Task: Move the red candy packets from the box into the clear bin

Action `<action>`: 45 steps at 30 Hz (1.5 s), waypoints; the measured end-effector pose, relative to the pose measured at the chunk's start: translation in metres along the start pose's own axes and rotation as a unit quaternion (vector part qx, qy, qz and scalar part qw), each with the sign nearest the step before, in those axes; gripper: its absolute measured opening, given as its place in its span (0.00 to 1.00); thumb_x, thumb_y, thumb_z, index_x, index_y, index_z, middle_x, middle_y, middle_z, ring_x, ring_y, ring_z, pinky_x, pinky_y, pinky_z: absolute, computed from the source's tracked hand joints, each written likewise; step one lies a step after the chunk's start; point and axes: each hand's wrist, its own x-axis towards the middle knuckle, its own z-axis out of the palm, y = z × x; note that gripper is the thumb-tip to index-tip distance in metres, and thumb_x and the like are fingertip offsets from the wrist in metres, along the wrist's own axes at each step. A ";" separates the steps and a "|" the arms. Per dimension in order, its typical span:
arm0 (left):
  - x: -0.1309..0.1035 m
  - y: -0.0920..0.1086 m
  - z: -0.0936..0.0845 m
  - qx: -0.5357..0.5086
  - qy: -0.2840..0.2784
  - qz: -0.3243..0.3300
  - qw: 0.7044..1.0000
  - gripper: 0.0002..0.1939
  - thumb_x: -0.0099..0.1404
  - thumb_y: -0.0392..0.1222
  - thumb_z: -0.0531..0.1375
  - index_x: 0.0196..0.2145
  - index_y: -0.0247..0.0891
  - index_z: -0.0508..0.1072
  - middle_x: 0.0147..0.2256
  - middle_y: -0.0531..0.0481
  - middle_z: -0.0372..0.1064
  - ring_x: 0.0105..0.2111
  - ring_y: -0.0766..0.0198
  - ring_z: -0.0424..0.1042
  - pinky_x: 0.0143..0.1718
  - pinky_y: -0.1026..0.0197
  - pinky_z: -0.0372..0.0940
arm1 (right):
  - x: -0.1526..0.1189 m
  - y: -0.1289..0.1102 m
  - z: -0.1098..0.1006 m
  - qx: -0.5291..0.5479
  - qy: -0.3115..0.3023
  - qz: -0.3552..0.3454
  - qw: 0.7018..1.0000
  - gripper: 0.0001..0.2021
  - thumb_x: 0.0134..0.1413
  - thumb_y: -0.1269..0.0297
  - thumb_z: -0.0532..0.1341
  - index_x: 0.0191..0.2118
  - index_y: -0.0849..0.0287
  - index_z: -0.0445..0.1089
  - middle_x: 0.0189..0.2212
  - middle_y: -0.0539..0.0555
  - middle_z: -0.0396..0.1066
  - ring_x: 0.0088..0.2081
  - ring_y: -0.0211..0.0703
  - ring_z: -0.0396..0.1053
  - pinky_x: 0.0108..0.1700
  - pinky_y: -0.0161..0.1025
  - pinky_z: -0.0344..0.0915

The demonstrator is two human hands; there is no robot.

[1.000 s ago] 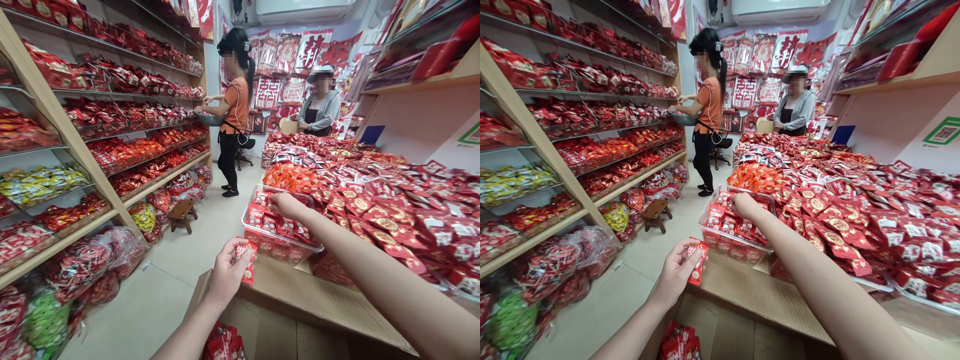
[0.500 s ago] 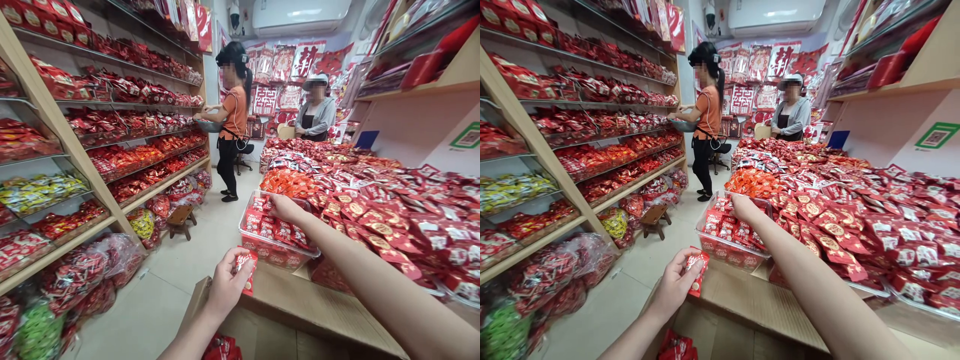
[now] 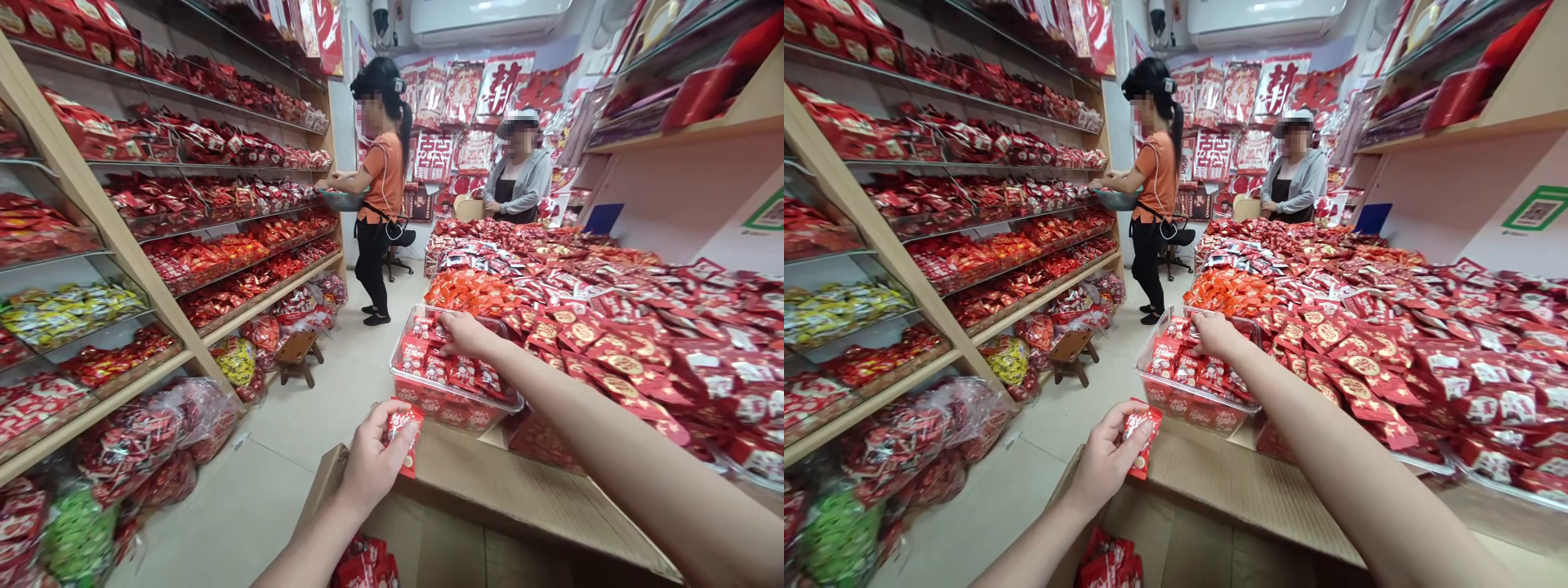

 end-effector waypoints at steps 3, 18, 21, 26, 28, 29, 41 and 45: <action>0.000 -0.001 0.000 0.001 -0.009 -0.011 1.000 0.12 0.58 0.44 0.54 0.39 0.37 0.66 0.31 0.51 0.65 0.29 0.67 0.64 0.30 0.67 0.60 | -0.001 -0.001 0.001 -0.002 0.000 0.000 1.000 0.31 0.32 0.59 0.67 0.46 0.62 0.59 0.45 0.62 0.62 0.47 0.52 0.59 0.46 0.42 0.55; -0.001 0.001 0.001 0.019 -0.019 0.012 1.000 0.11 0.58 0.44 0.54 0.37 0.37 0.67 0.30 0.51 0.66 0.30 0.65 0.65 0.32 0.65 0.60 | -0.004 0.004 -0.001 -0.003 0.002 0.005 1.000 0.29 0.32 0.55 0.67 0.42 0.61 0.60 0.43 0.60 0.64 0.44 0.51 0.61 0.43 0.39 0.57; -0.001 0.001 0.000 0.019 -0.017 0.017 1.000 0.11 0.58 0.44 0.54 0.37 0.37 0.67 0.31 0.51 0.67 0.31 0.64 0.66 0.35 0.65 0.60 | -0.004 0.005 0.000 -0.007 0.002 0.006 1.000 0.31 0.32 0.55 0.66 0.44 0.62 0.58 0.44 0.62 0.62 0.45 0.52 0.60 0.43 0.41 0.57; -0.001 0.000 0.001 0.013 -0.012 0.009 1.000 0.11 0.56 0.45 0.55 0.37 0.38 0.68 0.31 0.50 0.67 0.32 0.63 0.66 0.34 0.65 0.61 | -0.004 0.005 0.003 -0.015 -0.005 0.006 1.000 0.31 0.33 0.56 0.66 0.46 0.61 0.57 0.45 0.62 0.61 0.46 0.52 0.59 0.44 0.43 0.56; -0.002 0.000 0.002 0.015 -0.014 0.009 1.000 0.12 0.57 0.45 0.55 0.37 0.38 0.67 0.32 0.50 0.67 0.32 0.63 0.66 0.34 0.65 0.61 | -0.004 0.004 0.004 -0.019 -0.003 0.002 1.000 0.31 0.34 0.57 0.66 0.47 0.61 0.57 0.47 0.62 0.60 0.47 0.52 0.57 0.45 0.43 0.55; -0.002 0.000 0.002 0.018 -0.015 0.012 1.000 0.12 0.57 0.45 0.55 0.37 0.38 0.67 0.32 0.50 0.67 0.32 0.63 0.66 0.34 0.65 0.61 | -0.005 0.004 0.004 -0.022 -0.002 0.000 1.000 0.32 0.34 0.57 0.66 0.47 0.61 0.57 0.47 0.63 0.59 0.48 0.52 0.56 0.46 0.43 0.55; -0.002 0.000 0.002 0.005 -0.021 0.000 1.000 0.11 0.57 0.45 0.54 0.36 0.37 0.67 0.30 0.51 0.67 0.29 0.64 0.67 0.30 0.66 0.62 | -0.003 0.001 0.001 -0.042 -0.025 0.027 0.998 0.18 0.49 0.56 0.55 0.43 0.64 0.62 0.44 0.64 0.63 0.48 0.51 0.58 0.46 0.44 0.56; -0.002 -0.001 0.002 0.018 -0.022 0.016 0.999 0.11 0.57 0.44 0.54 0.36 0.36 0.68 0.29 0.51 0.67 0.26 0.67 0.65 0.26 0.67 0.62 | -0.002 -0.001 0.003 -0.043 -0.039 0.037 0.998 0.17 0.50 0.57 0.54 0.43 0.63 0.62 0.44 0.63 0.64 0.48 0.52 0.59 0.45 0.44 0.57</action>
